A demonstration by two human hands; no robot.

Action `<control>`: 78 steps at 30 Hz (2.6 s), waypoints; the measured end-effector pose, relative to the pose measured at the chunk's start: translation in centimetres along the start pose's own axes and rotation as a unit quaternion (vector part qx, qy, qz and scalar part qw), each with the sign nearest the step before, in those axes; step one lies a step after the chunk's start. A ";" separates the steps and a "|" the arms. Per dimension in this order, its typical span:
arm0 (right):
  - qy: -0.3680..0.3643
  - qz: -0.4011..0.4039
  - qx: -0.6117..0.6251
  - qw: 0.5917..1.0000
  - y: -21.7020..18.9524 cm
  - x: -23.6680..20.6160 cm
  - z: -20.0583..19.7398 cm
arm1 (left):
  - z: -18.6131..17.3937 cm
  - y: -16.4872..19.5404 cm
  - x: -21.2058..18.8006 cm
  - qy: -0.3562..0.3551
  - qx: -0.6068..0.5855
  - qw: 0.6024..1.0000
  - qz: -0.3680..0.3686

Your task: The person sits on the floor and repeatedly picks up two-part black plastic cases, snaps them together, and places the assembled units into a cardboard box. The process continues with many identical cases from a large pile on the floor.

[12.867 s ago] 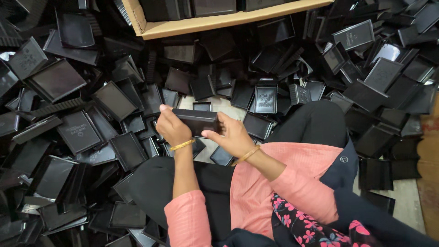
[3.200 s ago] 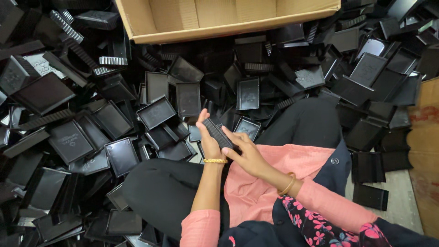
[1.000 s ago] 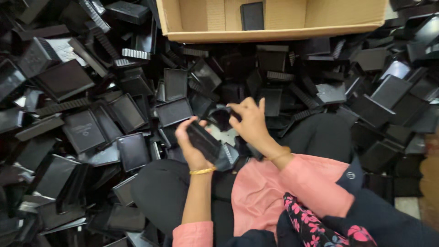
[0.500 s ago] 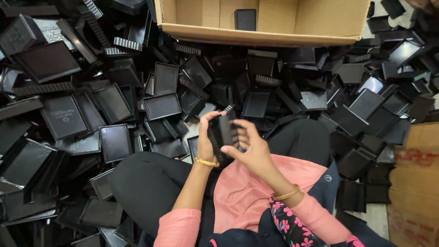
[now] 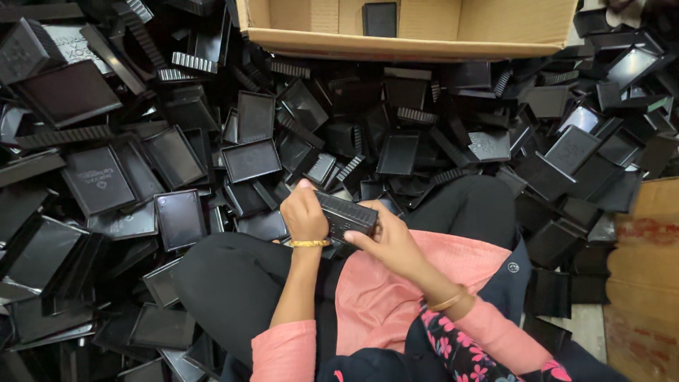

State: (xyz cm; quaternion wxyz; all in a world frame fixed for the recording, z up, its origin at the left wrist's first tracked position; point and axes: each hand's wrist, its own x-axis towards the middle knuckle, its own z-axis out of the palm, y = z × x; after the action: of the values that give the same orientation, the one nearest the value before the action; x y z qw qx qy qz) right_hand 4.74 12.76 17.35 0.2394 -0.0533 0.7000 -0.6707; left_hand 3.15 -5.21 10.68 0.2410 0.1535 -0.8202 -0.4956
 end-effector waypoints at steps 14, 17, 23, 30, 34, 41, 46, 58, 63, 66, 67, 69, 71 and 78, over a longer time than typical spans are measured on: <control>0.036 -0.286 -0.004 0.958 -11.2 13.3 -5.1 | 2.5 -0.6 6.9 -0.106 -0.011 0.994 0.040; 0.048 -0.173 -0.300 0.937 -5.5 13.2 -2.6 | 5.2 -1.7 9.5 -0.159 0.060 0.955 0.243; 0.101 -0.209 -0.521 0.821 5.4 7.3 -0.7 | 5.8 -2.5 10.5 -0.241 0.124 0.938 0.218; 0.304 -0.247 -0.306 0.868 3.5 4.5 -6.0 | 0.9 0.5 5.0 -0.181 -0.023 0.981 0.067; 0.231 -0.074 0.357 0.902 3.7 3.4 -7.0 | 1.2 1.1 -0.8 -0.132 -0.315 0.909 -0.239; 0.155 0.030 -0.208 0.965 5.6 0.3 -0.1 | 3.8 -0.2 -2.3 -0.128 -0.488 0.786 -0.358; 0.253 -0.157 -0.435 0.850 1.8 0.4 -3.3 | 1.7 1.5 -1.2 -0.033 0.169 0.985 0.011; 0.010 -0.190 -0.147 0.971 0.9 1.9 -4.4 | 1.7 0.1 -0.8 -0.201 -0.353 0.903 -0.136; 0.029 -0.066 -0.085 0.994 0.3 -1.0 -6.1 | 0.9 -0.1 0.0 -0.076 -0.383 0.902 -0.183; 0.066 -0.089 -0.046 0.993 -0.4 -0.9 -4.5 | 1.6 1.4 -0.4 -0.150 -0.577 0.744 -0.301; 0.070 -0.102 -0.063 0.990 -0.5 -0.5 -3.5 | 1.9 2.0 -0.6 -0.179 -0.601 0.709 -0.322; 0.082 -0.106 -0.108 0.985 -0.6 -0.1 -1.6 | 2.2 2.6 -0.9 -0.171 -0.541 0.769 -0.295; 0.095 -0.081 -0.168 0.978 -0.5 -0.2 -0.2 | 2.3 2.7 -1.3 -0.155 -0.509 0.798 -0.283; 0.021 -0.054 -0.149 0.987 1.9 -0.5 -0.2 | 2.8 2.1 -1.7 -0.127 -0.485 0.820 -0.274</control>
State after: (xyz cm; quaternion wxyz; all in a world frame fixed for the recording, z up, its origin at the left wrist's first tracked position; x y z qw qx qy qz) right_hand 5.62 13.31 15.62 0.1779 -0.1121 0.7933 -0.5714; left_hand 2.98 -1.35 11.05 0.0324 0.1710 -0.4209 -0.8903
